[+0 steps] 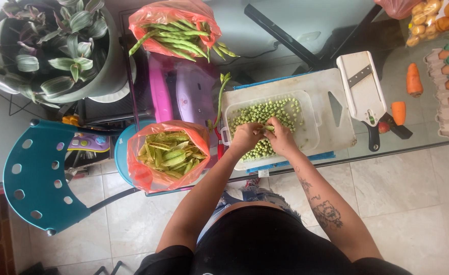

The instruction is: The person stands at a glass table and repeatedly picks green pea pods from a plastic bag, opens them by hand, and drops the peas into a clear container while discarding the empty pods back into the bag. A smartphone is visible on the table but not used.

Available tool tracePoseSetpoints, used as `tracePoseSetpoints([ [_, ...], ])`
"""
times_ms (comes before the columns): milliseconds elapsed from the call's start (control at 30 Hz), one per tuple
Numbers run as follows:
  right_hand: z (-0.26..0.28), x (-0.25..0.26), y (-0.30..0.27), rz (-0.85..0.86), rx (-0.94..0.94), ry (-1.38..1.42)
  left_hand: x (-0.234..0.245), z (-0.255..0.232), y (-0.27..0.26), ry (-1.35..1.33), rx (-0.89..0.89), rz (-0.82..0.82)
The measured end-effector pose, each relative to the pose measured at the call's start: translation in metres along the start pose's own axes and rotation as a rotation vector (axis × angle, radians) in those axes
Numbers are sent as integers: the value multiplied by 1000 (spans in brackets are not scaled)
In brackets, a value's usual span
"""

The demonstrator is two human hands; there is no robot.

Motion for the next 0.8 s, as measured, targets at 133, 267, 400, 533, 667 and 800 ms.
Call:
tracePoseSetpoints([
  [133, 11, -5, -1, -33, -100, 127, 8, 1, 2, -5, 17, -54],
  [267, 1, -10, 3, -35, -229, 233, 16, -6, -8, 84, 19, -75],
  [400, 6, -6, 0, 16, -190, 333, 23, -9, -13, 77, -76, -160],
  [533, 7, 4, -7, -80, -171, 372, 28, -13, -17, 6, -120, -212],
  [667, 17, 8, -11, -188, -41, 204, 33, -24, -19, -3, -146, -153],
  [800, 28, 13, -13, -152, 42, 0, 23, -24, -13, 118, -127, -21],
])
Point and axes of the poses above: each hand's wrist, its own y-axis towards the middle knuckle, its own x-axis out of the back of the hand, z = x × y, the point moved 1 cm from there along y, towards the middle knuckle, and after that the axes turned 9 degrees about -z, right-handed, at the moved point
